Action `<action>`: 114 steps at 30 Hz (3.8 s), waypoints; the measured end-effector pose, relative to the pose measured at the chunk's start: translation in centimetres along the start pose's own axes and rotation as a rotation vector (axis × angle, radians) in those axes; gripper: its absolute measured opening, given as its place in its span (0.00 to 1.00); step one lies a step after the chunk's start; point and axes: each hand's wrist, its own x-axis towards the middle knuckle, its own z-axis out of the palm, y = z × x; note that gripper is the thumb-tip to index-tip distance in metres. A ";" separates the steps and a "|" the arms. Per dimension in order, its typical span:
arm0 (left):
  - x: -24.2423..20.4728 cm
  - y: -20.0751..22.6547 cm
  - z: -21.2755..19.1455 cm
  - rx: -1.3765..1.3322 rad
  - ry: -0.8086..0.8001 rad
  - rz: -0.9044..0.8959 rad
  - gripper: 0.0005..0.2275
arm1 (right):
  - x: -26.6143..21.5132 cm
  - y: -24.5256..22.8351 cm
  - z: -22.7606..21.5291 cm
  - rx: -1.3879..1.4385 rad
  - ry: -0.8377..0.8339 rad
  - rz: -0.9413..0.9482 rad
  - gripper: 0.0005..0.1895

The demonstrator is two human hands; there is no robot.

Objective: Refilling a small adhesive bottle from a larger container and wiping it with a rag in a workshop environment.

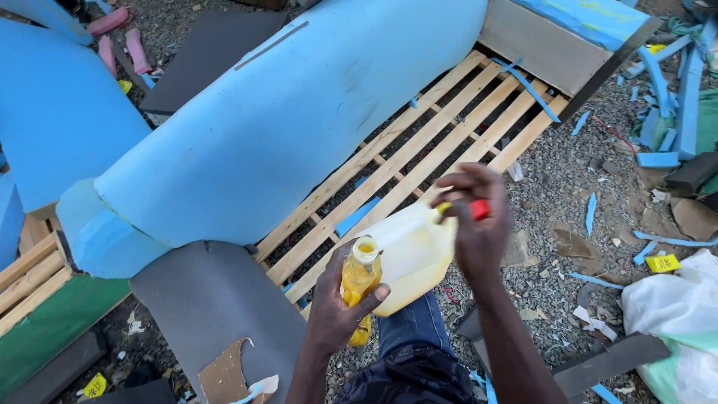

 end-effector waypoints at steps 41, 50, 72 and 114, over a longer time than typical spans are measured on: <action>-1.9 -0.9 2.0 -0.008 0.049 0.219 0.31 | -0.2 1.5 -10.7 -0.700 0.099 0.520 0.26; -1.9 -1.0 2.3 -0.005 0.066 0.191 0.32 | 0.6 -0.6 -9.7 -0.636 0.075 0.393 0.16; -3.1 -1.5 2.0 -0.099 0.089 0.138 0.34 | 0.5 -1.2 -8.7 -0.675 0.065 0.283 0.31; -3.6 -1.6 2.4 -0.017 0.111 0.191 0.36 | 18.8 -2.3 -9.7 -1.809 -0.227 -0.131 0.50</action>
